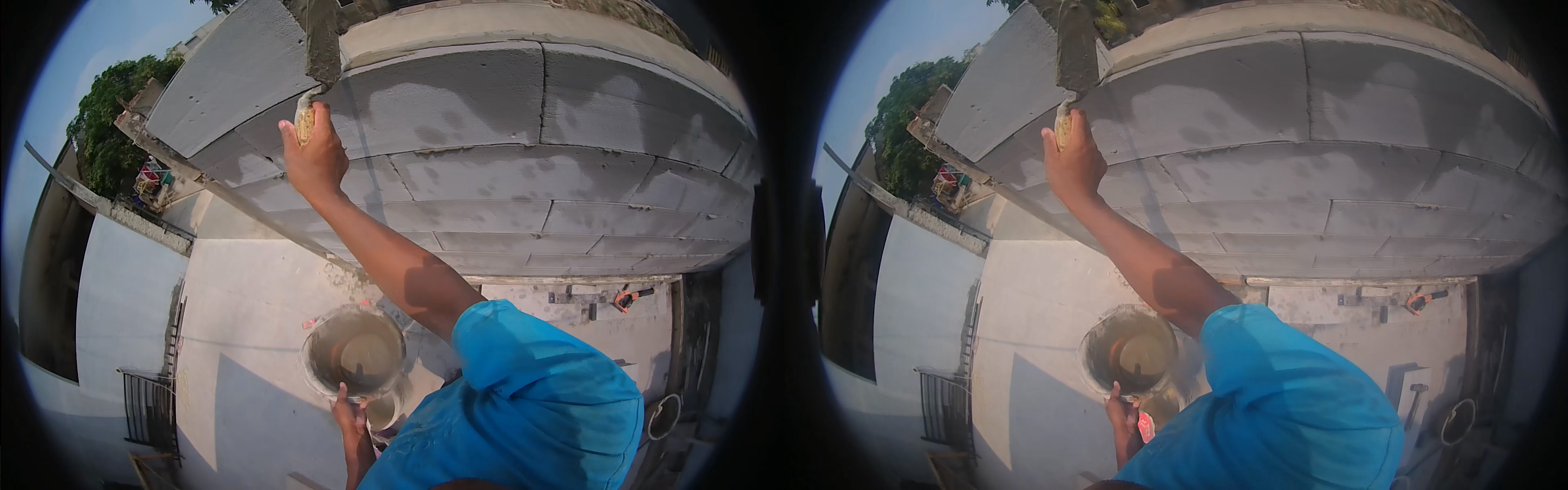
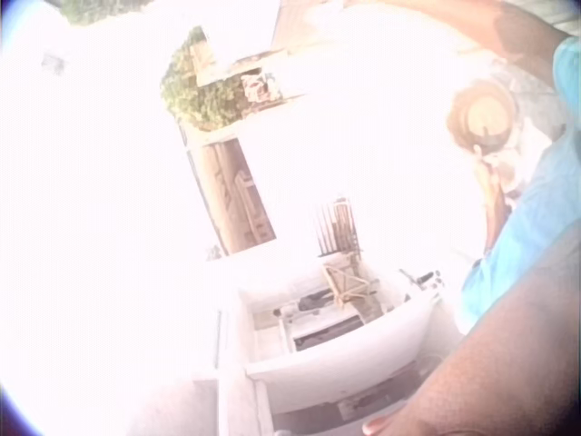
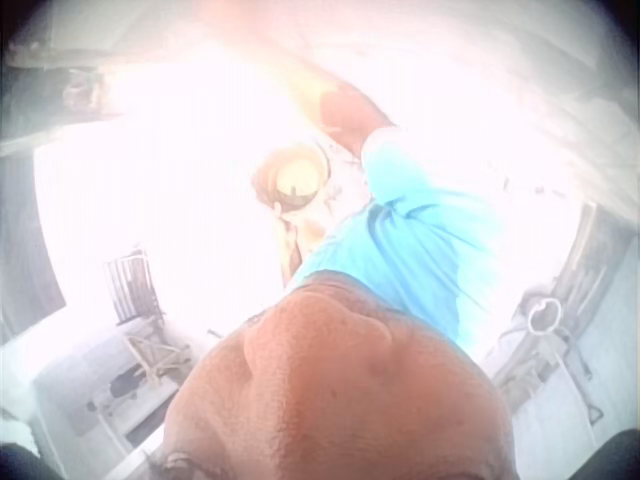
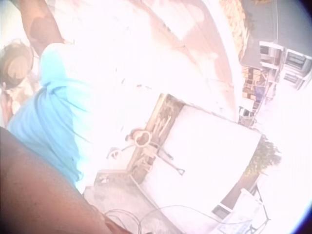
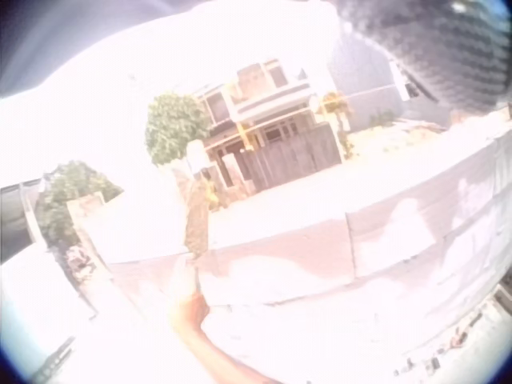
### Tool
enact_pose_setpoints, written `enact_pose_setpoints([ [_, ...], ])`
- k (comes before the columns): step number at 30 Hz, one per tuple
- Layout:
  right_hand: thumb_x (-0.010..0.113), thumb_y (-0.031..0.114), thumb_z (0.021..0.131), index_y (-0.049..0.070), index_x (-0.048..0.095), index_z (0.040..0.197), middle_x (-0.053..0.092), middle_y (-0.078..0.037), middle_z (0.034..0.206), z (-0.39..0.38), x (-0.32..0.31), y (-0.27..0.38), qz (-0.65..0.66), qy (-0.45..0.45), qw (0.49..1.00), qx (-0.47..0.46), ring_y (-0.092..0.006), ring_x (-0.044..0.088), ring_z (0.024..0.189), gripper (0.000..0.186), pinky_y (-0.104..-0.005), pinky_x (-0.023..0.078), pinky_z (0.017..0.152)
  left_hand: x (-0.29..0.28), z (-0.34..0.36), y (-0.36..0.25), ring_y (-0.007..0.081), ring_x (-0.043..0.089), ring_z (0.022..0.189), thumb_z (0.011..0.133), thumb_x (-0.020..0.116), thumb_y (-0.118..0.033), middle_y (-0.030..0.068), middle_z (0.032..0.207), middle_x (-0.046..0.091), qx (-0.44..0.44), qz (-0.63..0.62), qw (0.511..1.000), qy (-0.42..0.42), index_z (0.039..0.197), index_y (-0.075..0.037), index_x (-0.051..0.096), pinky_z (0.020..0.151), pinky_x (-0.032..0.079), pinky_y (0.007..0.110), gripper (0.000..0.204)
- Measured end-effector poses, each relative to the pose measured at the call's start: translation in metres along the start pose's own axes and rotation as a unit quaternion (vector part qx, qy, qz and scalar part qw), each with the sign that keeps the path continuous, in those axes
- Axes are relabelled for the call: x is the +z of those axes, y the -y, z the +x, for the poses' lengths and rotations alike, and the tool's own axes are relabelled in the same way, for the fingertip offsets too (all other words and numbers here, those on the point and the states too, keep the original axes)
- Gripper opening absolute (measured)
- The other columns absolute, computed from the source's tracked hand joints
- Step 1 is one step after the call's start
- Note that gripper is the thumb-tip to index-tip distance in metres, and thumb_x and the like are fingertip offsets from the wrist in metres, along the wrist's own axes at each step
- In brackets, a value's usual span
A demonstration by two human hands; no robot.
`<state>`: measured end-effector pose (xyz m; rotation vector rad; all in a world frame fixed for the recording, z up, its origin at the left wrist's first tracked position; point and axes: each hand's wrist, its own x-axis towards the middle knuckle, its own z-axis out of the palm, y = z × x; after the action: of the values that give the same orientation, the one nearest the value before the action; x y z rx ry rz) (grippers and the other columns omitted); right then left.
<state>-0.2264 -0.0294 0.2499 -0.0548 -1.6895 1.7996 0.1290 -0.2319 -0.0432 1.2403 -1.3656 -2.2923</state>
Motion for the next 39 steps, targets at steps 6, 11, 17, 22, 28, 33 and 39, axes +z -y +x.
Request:
enact_pose_setpoints([
  [6,0.065,0.024,0.092,0.011,0.036,0.126,0.057,-0.015,0.119,0.027,0.034,0.02,-0.041,-0.015,0.993,0.111,-0.0389,0.063,0.105,0.046,-0.0537,0.047,0.081,0.006,-0.012,0.004,0.0329,0.062,0.095,0.091,0.069,-0.016,0.015,0.122,0.053,-0.005,-0.021,0.999,0.031,0.135,-0.008,0.043,0.056,0.055,0.041,0.052],
  [11,0.063,0.025,0.093,0.009,0.04,0.129,0.061,-0.014,0.108,-0.045,0.005,0.006,0.038,0.054,0.996,0.063,-0.0366,0.063,0.105,0.046,-0.0515,0.048,0.083,-0.001,-0.017,0.015,0.0328,0.063,0.094,0.091,0.068,-0.016,0.0148,0.12,0.055,-0.012,-0.031,0.999,-0.001,0.133,-0.007,0.045,0.057,0.057,0.043,0.049],
  [17,0.045,0.047,0.094,0.01,0.05,0.118,0.048,-0.003,0.074,0.0,-0.035,0.032,0.583,0.157,0.785,0.142,-0.0129,0.052,0.057,0.045,-0.0354,0.046,0.047,-0.015,-0.015,0.025,0.0327,0.062,0.095,0.09,0.07,-0.017,0.0152,0.118,0.055,-0.001,-0.032,0.999,0.002,0.131,-0.006,0.045,0.055,0.058,0.043,0.05],
  [22,0.046,0.056,0.092,0.011,0.051,0.103,0.045,-0.003,0.07,0.006,-0.013,0.025,0.774,0.237,0.537,0.239,-0.0121,0.044,0.052,0.046,-0.0299,0.038,0.042,-0.008,-0.033,0.026,0.0341,0.061,0.096,0.089,0.07,-0.017,0.016,0.119,0.054,-0.001,-0.037,0.999,0.001,0.131,-0.004,0.044,0.056,0.057,0.044,0.05],
  [28,0.045,0.049,0.097,0.009,0.055,0.1,0.045,-0.001,0.069,-0.022,-0.08,0.014,0.824,0.379,0.369,0.203,-0.0119,0.047,0.057,0.041,-0.0276,0.045,0.048,-0.037,-0.037,0.042,0.0376,0.055,0.107,0.089,0.07,-0.018,0.0178,0.124,0.05,-0.001,-0.034,0.999,0.009,0.131,-0.001,0.042,0.069,0.057,0.053,0.053],
  [33,0.038,0.045,0.099,0.002,0.057,0.105,0.046,0.0,0.068,0.043,-0.094,0.011,0.839,0.342,0.322,0.275,-0.0112,0.047,0.057,0.047,-0.0259,0.046,0.049,-0.015,-0.069,0.043,0.0374,0.053,0.112,0.09,0.069,-0.019,0.0168,0.128,0.048,0.024,-0.037,0.999,-0.022,0.133,-0.002,0.041,0.075,0.056,0.057,0.054],
  [39,0.038,0.046,0.097,0.0,0.057,0.109,0.046,0.0,0.066,0.086,-0.069,0.038,0.803,0.394,0.375,0.242,-0.011,0.047,0.057,0.051,-0.0259,0.045,0.049,-0.031,-0.071,0.057,0.0362,0.052,0.115,0.092,0.068,-0.018,0.0154,0.131,0.048,0.028,-0.037,0.999,-0.019,0.134,-0.004,0.042,0.076,0.056,0.058,0.051],
])
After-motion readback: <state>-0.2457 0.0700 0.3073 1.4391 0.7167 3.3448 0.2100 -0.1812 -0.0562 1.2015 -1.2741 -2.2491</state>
